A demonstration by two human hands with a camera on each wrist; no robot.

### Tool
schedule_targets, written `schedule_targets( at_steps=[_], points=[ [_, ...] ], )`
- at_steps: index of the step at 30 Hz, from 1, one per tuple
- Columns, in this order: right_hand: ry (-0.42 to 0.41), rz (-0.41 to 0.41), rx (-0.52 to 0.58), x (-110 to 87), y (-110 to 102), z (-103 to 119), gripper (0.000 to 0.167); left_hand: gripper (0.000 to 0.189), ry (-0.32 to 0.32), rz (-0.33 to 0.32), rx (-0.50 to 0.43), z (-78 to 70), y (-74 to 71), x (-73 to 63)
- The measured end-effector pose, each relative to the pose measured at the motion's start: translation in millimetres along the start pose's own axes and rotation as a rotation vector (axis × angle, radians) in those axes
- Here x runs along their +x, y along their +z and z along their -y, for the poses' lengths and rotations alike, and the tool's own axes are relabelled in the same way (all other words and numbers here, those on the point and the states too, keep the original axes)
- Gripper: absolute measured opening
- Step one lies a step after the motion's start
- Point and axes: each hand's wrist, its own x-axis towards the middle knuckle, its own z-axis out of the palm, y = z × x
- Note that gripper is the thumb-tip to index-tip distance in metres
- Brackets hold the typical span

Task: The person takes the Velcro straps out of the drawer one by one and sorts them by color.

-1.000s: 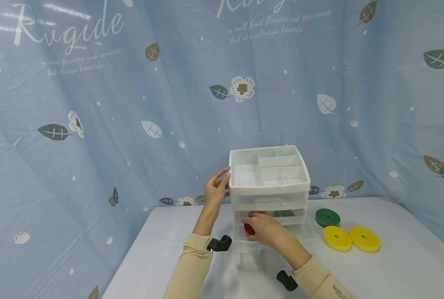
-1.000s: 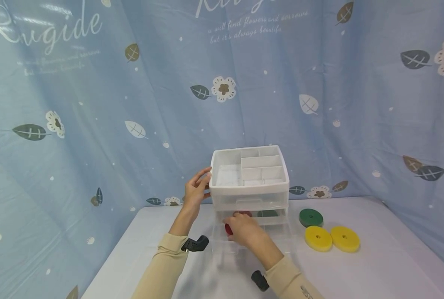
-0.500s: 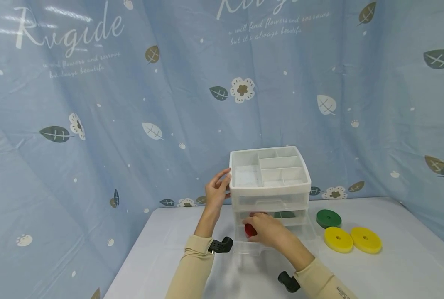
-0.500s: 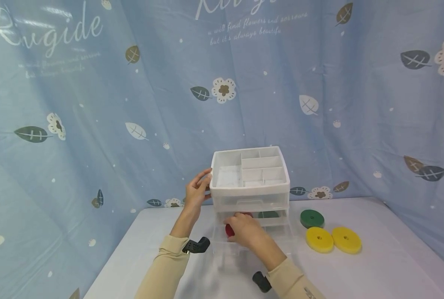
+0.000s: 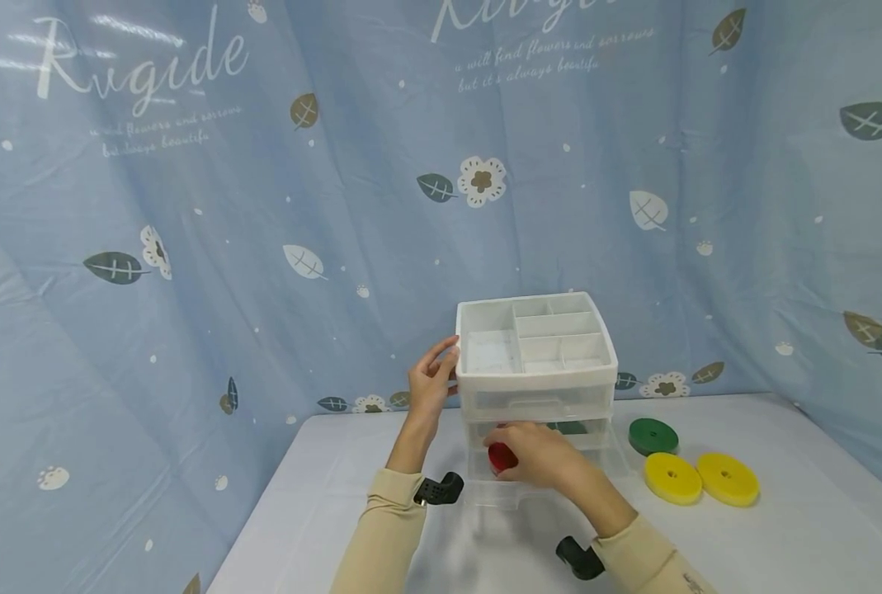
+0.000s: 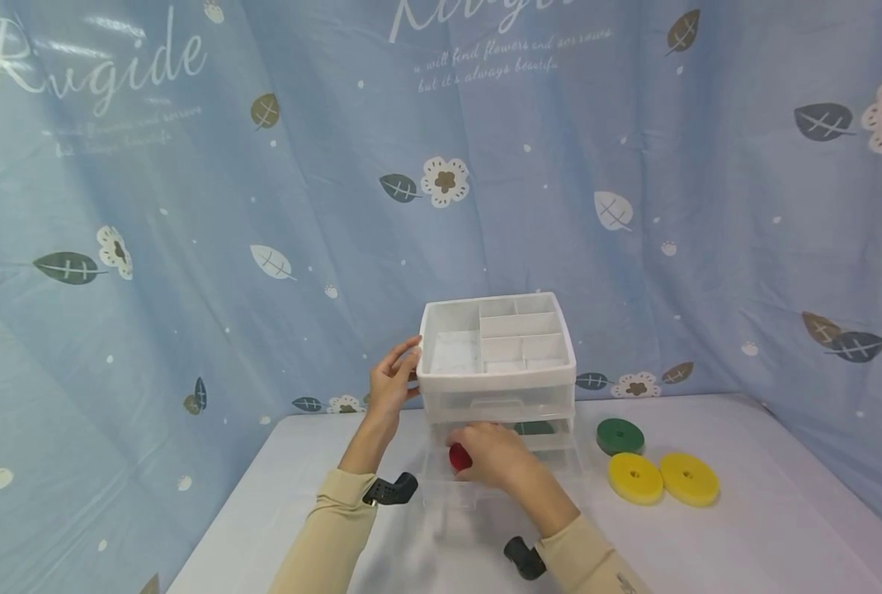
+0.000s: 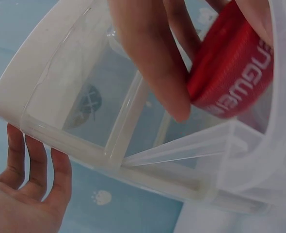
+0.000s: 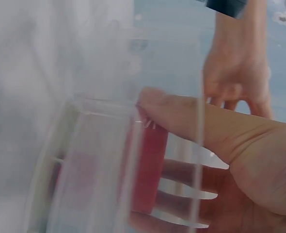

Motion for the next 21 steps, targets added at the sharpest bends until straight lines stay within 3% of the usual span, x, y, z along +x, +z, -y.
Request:
schedule_targets(
  at_steps=[13, 21],
  points=[
    [0.052, 0.032, 0.079, -12.0, -20.4, 5.1, 0.044, 0.031, 0.011, -0.004, 0.012, -1.1, -0.4, -2.0],
    [0.112, -0.005, 0.055, -22.8, -28.9, 5.0, 0.048, 0.031, 0.008, 0.000, 0.005, -1.8, 0.6, -1.6]
  ],
)
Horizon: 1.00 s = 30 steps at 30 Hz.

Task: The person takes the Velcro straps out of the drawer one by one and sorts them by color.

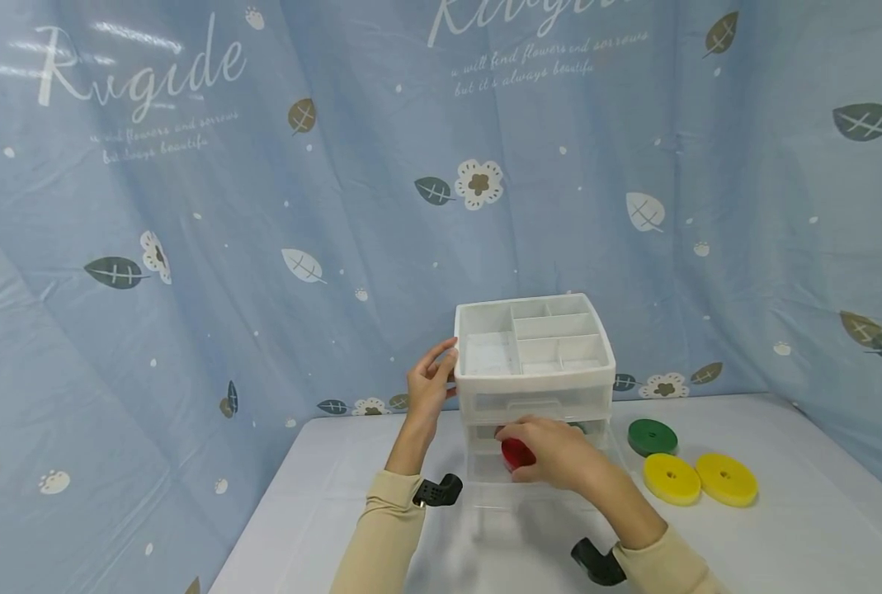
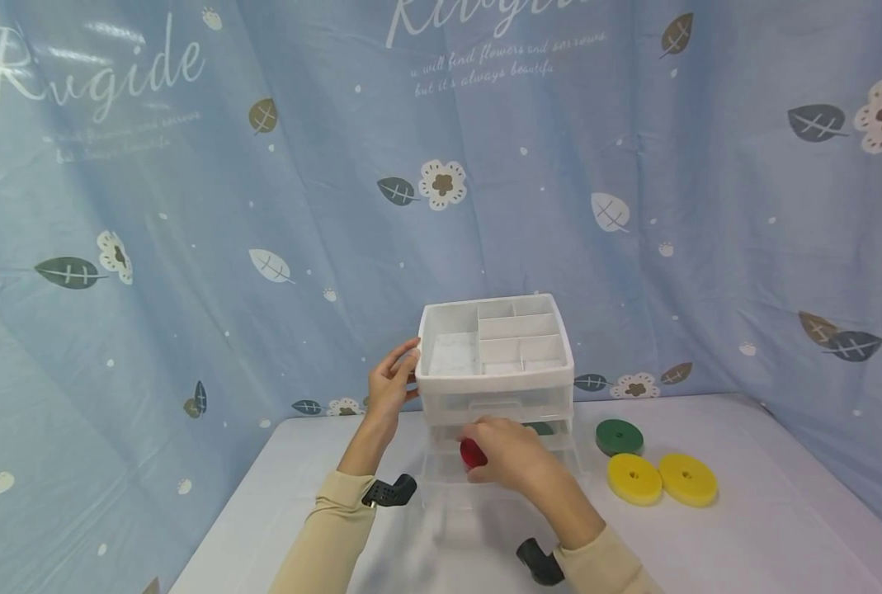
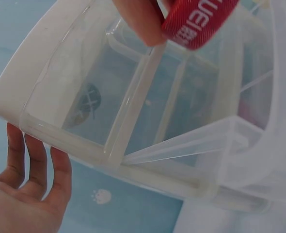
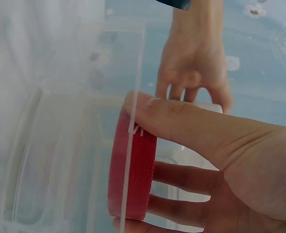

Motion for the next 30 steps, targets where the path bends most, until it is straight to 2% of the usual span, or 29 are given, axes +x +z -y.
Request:
schedule_targets(
  at_steps=[11, 24, 30],
  points=[
    [0.028, -0.049, -0.030, -16.5, -9.6, -14.3, 0.048, 0.036, 0.010, -0.015, 0.023, 2.4, 1.7, -0.3],
    [0.080, -0.091, -0.134, -48.8, -30.0, -45.7, 0.048, 0.031, 0.010, -0.002, 0.009, 4.0, 0.4, 2.3],
    [0.079, -0.101, -0.196, -64.9, -35.6, -62.0, 0.052, 0.033, 0.006, 0.001, 0.003, 2.9, -0.5, 2.2]
  ],
)
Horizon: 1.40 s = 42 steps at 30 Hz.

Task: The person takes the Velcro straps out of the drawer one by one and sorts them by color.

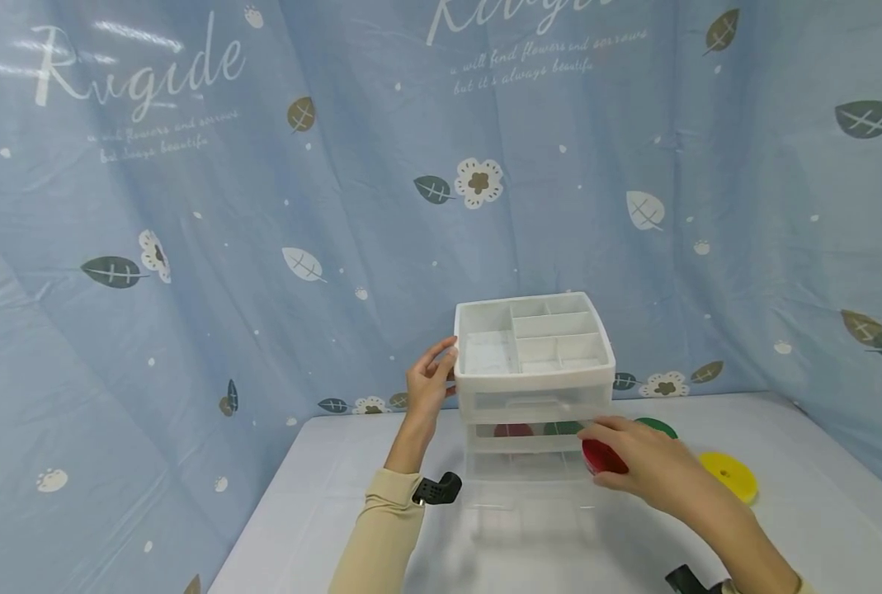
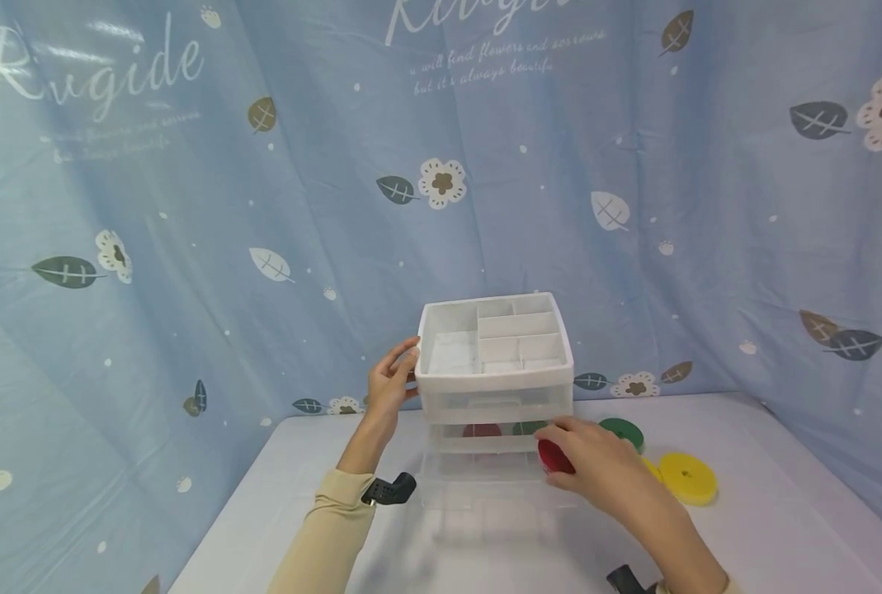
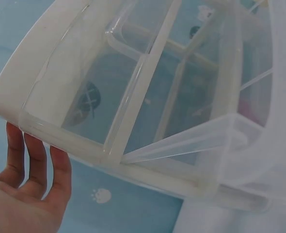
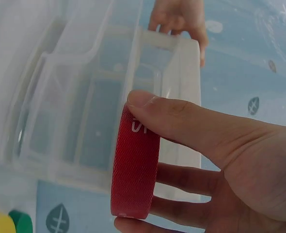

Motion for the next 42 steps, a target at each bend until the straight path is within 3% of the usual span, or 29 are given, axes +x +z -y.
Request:
schedule_targets(
  at_steps=[7, 19, 33, 42],
  points=[
    [0.001, -0.005, -0.018, -20.4, -3.6, -24.2, 0.055, 0.034, 0.004, -0.001, -0.003, 0.0, -0.2, 0.9],
    [0.078, 0.001, -0.081, -44.7, 2.5, -55.3, 0.061, 0.037, 0.004, 0.012, -0.004, -1.4, -1.2, 3.2],
    [0.144, 0.169, -0.050, -46.4, 52.0, -96.5, 0.054, 0.036, -0.011, 0.013, -0.012, 0.7, -0.6, 2.9],
    [0.177, 0.210, -0.008, -50.2, 71.4, -107.5, 0.057, 0.035, -0.010, 0.009, -0.015, -0.4, -0.5, 2.0]
  ],
)
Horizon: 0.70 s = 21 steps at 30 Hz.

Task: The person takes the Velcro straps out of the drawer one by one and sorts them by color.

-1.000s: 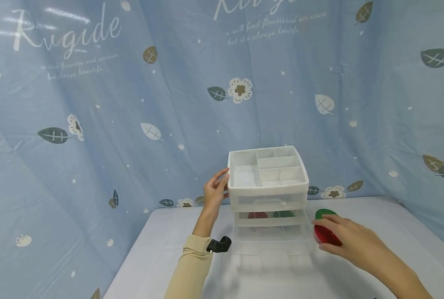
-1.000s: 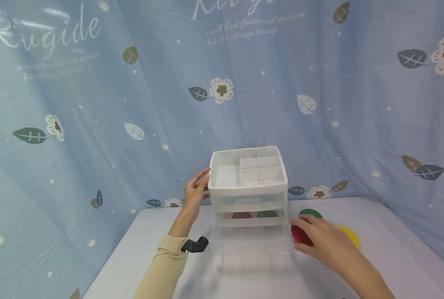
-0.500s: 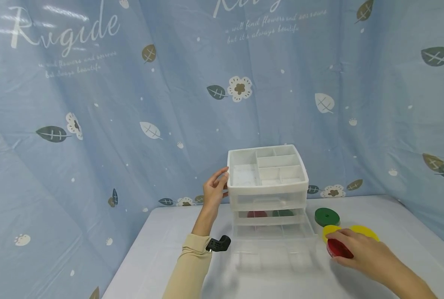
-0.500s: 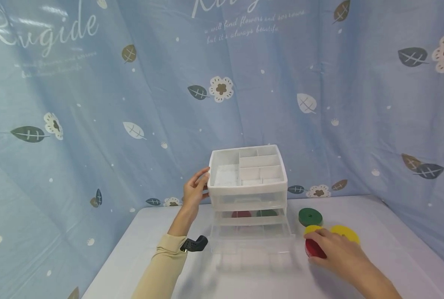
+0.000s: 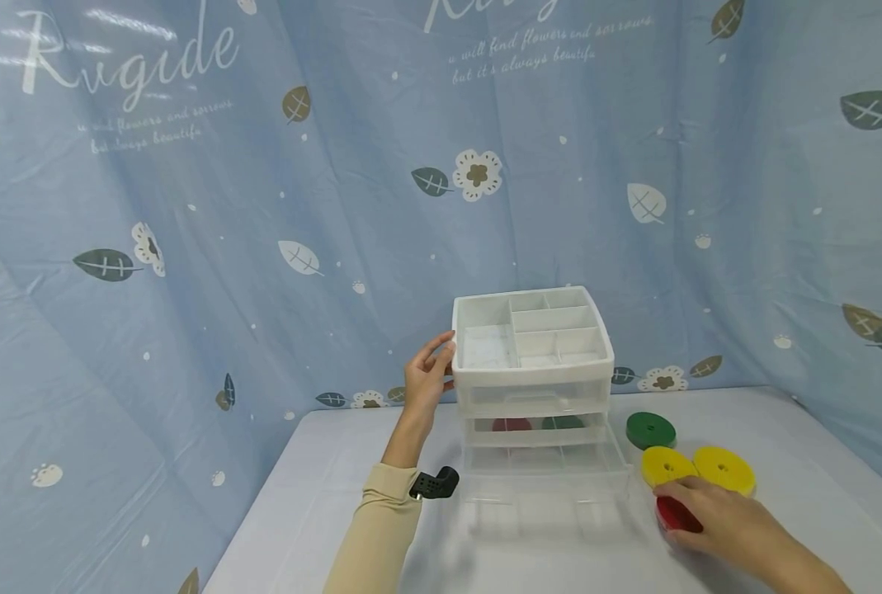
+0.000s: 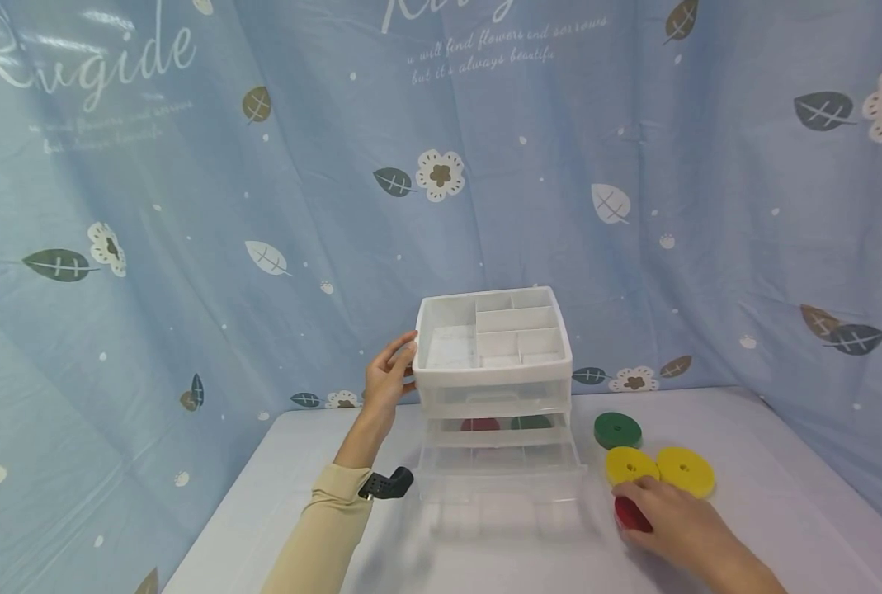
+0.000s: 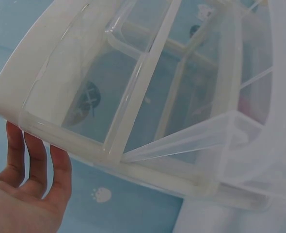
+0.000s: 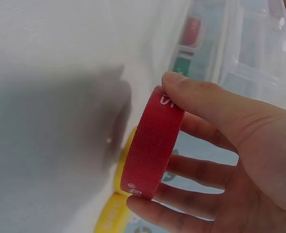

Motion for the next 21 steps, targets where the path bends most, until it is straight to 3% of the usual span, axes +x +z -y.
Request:
schedule_targets(
  at_steps=[21],
  points=[
    [0.011, -0.035, -0.049, 0.6, 15.4, -7.7, 0.060, 0.035, 0.008, -0.009, 0.030, 0.3, 0.5, -0.5]
  ],
)
